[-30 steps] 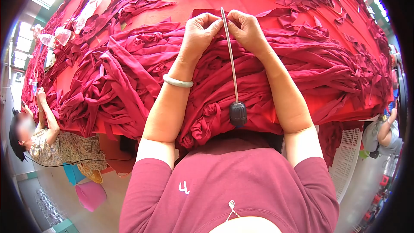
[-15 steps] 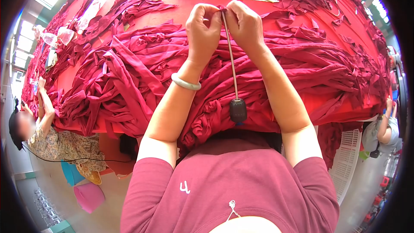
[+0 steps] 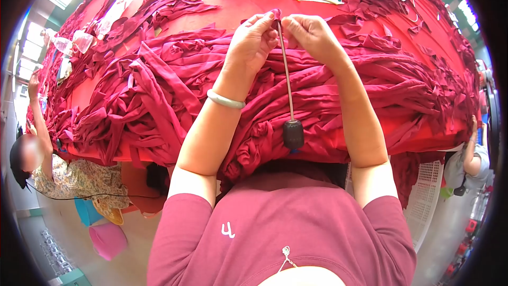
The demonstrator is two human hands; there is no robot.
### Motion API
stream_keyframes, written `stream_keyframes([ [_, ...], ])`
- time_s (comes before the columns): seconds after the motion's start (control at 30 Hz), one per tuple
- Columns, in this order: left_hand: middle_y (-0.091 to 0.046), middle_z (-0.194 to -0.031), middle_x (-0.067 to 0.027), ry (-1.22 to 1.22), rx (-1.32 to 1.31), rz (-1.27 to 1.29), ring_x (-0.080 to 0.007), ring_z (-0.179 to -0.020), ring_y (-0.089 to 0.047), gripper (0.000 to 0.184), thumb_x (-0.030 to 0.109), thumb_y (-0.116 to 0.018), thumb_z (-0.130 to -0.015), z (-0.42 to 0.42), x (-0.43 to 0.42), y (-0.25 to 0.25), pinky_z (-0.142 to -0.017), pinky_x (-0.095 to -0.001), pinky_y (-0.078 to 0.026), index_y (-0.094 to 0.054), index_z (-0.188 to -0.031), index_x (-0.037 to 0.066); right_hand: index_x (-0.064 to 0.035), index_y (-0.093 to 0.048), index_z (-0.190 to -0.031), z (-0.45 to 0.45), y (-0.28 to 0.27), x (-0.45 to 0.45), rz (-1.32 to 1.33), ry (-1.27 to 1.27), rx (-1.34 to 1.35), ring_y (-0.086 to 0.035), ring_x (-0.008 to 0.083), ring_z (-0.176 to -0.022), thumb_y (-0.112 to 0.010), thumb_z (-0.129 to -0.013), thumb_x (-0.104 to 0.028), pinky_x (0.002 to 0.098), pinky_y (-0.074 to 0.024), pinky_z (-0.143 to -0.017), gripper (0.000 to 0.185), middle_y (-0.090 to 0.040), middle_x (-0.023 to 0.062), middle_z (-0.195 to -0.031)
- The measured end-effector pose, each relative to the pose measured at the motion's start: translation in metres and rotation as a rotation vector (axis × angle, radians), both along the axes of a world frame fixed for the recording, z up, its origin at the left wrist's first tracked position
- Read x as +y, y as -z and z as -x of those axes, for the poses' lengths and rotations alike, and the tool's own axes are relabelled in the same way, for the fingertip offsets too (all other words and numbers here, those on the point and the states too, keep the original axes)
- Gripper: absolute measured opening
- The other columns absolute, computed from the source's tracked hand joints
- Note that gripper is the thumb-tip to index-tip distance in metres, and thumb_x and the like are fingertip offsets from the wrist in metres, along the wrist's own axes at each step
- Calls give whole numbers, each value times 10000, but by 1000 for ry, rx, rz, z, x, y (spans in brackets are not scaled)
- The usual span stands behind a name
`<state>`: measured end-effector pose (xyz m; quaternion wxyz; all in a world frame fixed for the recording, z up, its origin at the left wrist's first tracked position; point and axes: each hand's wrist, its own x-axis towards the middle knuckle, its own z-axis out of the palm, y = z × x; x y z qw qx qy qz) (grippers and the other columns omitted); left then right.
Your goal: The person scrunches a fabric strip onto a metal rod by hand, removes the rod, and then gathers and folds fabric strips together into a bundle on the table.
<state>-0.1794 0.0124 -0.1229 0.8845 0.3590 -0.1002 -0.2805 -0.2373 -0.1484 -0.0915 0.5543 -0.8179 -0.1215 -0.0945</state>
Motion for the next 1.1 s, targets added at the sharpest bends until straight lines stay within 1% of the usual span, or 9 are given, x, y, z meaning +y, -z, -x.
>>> stream_keyframes([
  [0.07,-584,-742,-9,-38,7,-2,-108,-616,-559,94,145,-658,-898,4,-1,-3,-537,-232,-460,-589,-921,85,-4,-637,-829,-15,-9,1,330,184,-108,-599,302,-618,-504,-954,-420,385,-463,-595,454,-602,170,-679],
  [0.1,-567,-734,-2,-66,30,-35,-109,-597,-537,94,152,-655,-901,9,-2,-4,-523,-227,-444,-584,-917,93,-12,-653,-822,-17,-16,8,283,188,-75,-610,381,-684,-449,-947,-499,443,-473,-638,543,-638,195,-739],
  [0.17,-579,-768,-20,3,21,14,-128,-647,-544,93,169,-609,-932,11,3,5,-582,-252,-475,-594,-937,78,-32,-667,-800,-26,-13,20,305,174,-60,-626,371,-691,-462,-948,-453,444,-485,-648,491,-648,191,-753],
  [0.27,-604,-800,-20,16,64,2,-135,-681,-565,127,202,-617,-928,8,8,10,-579,-255,-472,-611,-967,82,-27,-651,-778,-19,-6,36,410,465,-226,-606,386,-652,-520,-941,-352,438,-455,-584,387,-612,204,-695],
  [0.4,-610,-778,-11,-30,110,56,-105,-645,-543,123,195,-593,-943,4,-6,-5,-566,-242,-443,-623,-932,76,-66,-676,-810,2,0,48,421,578,-222,-640,365,-743,-490,-933,-358,472,-491,-664,368,-656,169,-755],
  [0.67,-573,-786,-13,-42,-27,10,-95,-629,-514,129,115,-662,-892,22,-1,-1,-549,-210,-432,-552,-918,52,-55,-667,-746,-22,-18,21,384,360,-98,-631,384,-725,-505,-918,-488,446,-484,-633,493,-634,177,-697],
  [0.83,-547,-723,2,-43,40,-19,-103,-602,-519,160,196,-640,-915,27,11,6,-524,-219,-410,-560,-884,61,-34,-642,-705,-25,-4,40,397,525,-181,-629,384,-716,-524,-908,-376,476,-478,-641,415,-626,190,-697],
  [0.93,-604,-772,-4,0,61,-25,-106,-652,-547,212,274,-575,-952,13,11,2,-557,-235,-429,-628,-952,70,-40,-658,-805,-1,7,50,314,550,-197,-627,394,-741,-506,-922,-347,486,-484,-663,362,-649,200,-750],
  [1.1,-632,-843,-10,-9,-20,91,-86,-647,-547,85,106,-619,-917,4,-2,4,-588,-207,-464,-619,-986,57,-33,-629,-827,22,15,47,346,500,-155,-620,420,-759,-506,-939,-362,504,-471,-648,369,-642,202,-746],
])
